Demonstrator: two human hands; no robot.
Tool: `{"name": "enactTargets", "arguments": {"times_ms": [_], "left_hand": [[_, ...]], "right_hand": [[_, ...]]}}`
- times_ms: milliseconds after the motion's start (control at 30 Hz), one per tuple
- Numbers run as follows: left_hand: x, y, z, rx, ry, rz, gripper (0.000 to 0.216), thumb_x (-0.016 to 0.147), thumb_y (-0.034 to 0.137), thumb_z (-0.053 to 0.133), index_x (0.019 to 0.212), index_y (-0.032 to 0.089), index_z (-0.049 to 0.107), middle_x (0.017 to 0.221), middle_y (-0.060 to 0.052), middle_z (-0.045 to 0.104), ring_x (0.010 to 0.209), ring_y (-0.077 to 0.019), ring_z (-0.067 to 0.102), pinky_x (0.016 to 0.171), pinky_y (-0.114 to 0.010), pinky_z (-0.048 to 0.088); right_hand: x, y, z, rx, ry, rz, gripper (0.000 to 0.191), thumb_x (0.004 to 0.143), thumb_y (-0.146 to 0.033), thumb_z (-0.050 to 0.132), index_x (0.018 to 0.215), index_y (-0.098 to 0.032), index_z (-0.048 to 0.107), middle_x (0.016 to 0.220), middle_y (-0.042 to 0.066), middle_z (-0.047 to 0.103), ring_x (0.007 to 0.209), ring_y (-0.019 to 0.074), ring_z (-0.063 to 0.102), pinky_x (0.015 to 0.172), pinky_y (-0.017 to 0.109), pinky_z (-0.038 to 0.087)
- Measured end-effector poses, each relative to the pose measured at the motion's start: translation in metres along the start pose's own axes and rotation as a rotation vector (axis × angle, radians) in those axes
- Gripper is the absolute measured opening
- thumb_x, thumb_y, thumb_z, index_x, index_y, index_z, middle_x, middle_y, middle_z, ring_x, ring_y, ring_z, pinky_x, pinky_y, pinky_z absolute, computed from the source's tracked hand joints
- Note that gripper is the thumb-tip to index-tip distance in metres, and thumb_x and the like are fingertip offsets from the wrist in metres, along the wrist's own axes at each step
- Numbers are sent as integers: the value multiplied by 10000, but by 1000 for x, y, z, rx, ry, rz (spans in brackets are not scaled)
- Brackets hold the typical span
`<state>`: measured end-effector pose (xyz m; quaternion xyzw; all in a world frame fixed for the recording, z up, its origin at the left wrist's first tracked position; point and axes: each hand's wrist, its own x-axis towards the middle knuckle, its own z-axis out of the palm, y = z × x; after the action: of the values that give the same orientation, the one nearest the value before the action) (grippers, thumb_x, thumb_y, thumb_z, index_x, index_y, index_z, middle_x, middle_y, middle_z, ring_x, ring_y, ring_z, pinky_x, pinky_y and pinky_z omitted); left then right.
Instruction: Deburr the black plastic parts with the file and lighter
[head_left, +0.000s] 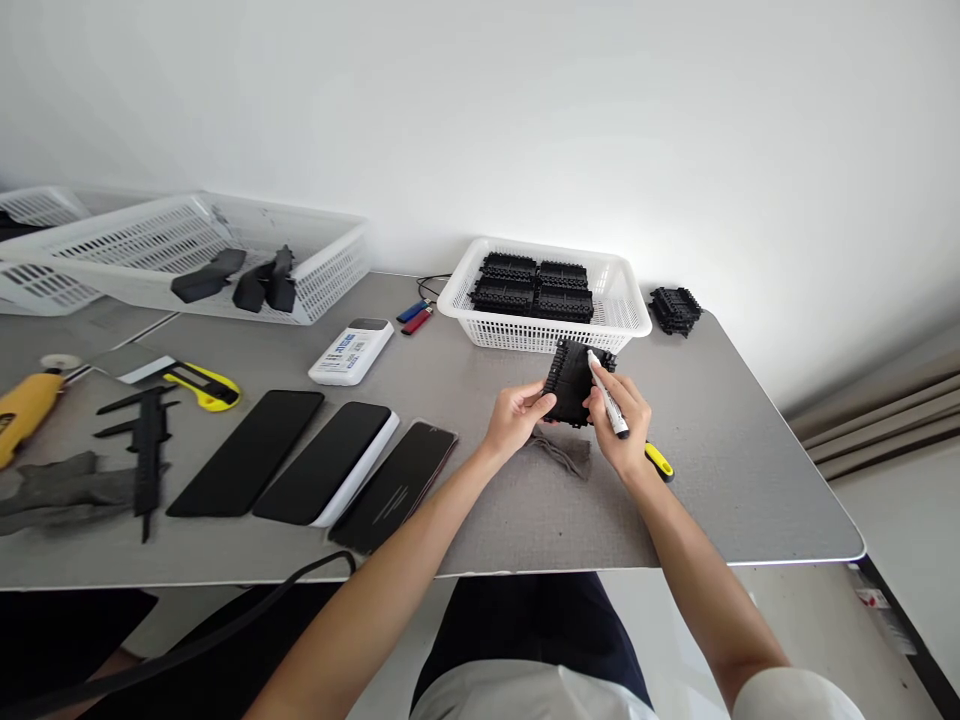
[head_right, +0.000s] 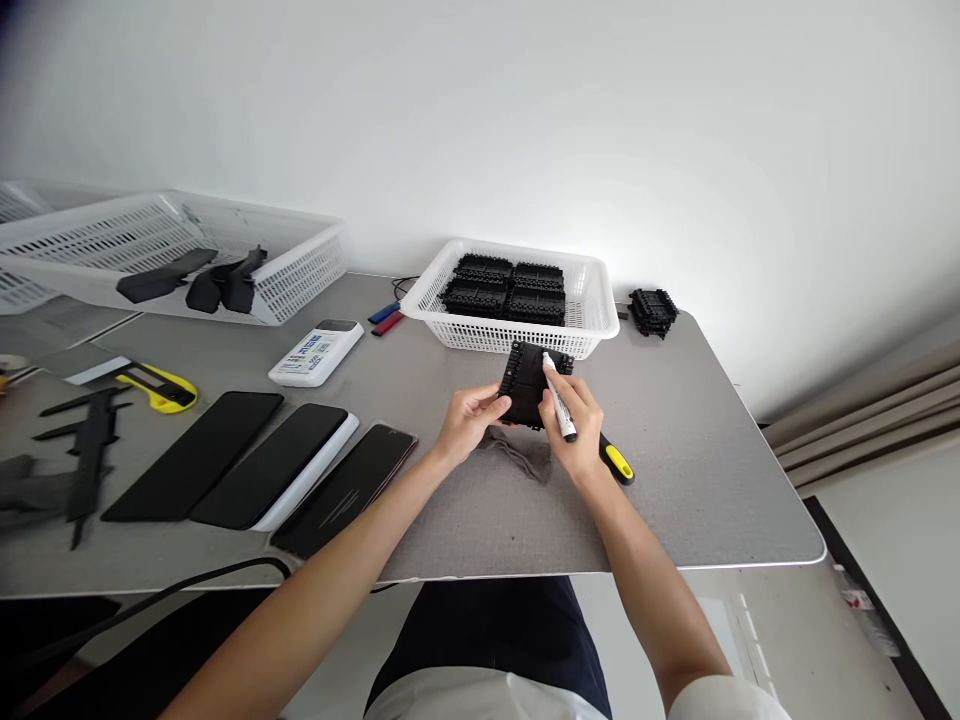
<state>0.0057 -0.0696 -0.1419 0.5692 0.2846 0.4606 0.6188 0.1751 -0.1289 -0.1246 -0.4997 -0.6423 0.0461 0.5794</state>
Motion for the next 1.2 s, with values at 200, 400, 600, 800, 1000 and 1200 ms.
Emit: {"name": "enactTargets", "arguments": {"times_ms": [200, 400, 600, 800, 1000, 1200], "left_hand": [[0, -2, 0, -50, 10, -27, 516, 752, 478, 793, 1138, 138, 755, 951, -96, 786, 759, -227, 724, 599, -353, 644], [4, -3, -1, -98, 107, -70, 565, 718, 530, 810, 1085, 104, 750, 859, -102, 774, 679, -205, 715, 593, -353, 646], [9, -2, -8, -117, 305, -39, 636, 642, 567, 844, 1056, 96, 740, 863, -97, 773, 705, -213, 716, 608, -361, 653], [11, 0, -10, -94, 344, -27, 598, 639, 570, 839, 1007, 109, 741, 801, -74, 754, 653, -179, 674, 551, -297, 609], [12, 1, -11, -3, 386, -31, 589, 679, 575, 779, 1033, 106, 740, 774, -65, 738, 640, -178, 642, 503, -271, 548], [14, -2, -12, 68, 379, -11, 413, 752, 495, 676, 931, 130, 752, 735, -42, 710, 582, -158, 598, 449, -239, 461]], "right_hand": [[-3, 0, 2, -32, -1, -22, 366, 995, -301, 503, 1332, -275, 642, 1100, 96, 675, 871, 200, 693, 765, 364, 596], [1, 9, -3, 52, 227, 114, 330, 984, -370, 524, 1266, -261, 656, 978, 73, 671, 630, 149, 621, 606, 325, 567], [16, 25, -29, 65, 195, 314, 732, 823, -405, 724, 1478, -258, 432, 1211, 105, 601, 878, 176, 666, 720, 318, 581], [9, 54, -57, -160, -190, 368, 407, 946, -360, 494, 1268, -204, 688, 1098, 105, 725, 726, 164, 636, 692, 324, 536], [-5, 80, -66, -370, -337, 393, 406, 880, -184, 457, 1124, -212, 780, 1145, 116, 744, 1025, 268, 672, 907, 395, 502], [-7, 78, -73, -344, -441, 387, 310, 857, -281, 585, 1077, -232, 797, 1212, 112, 724, 1173, 322, 634, 1001, 428, 471]]}}
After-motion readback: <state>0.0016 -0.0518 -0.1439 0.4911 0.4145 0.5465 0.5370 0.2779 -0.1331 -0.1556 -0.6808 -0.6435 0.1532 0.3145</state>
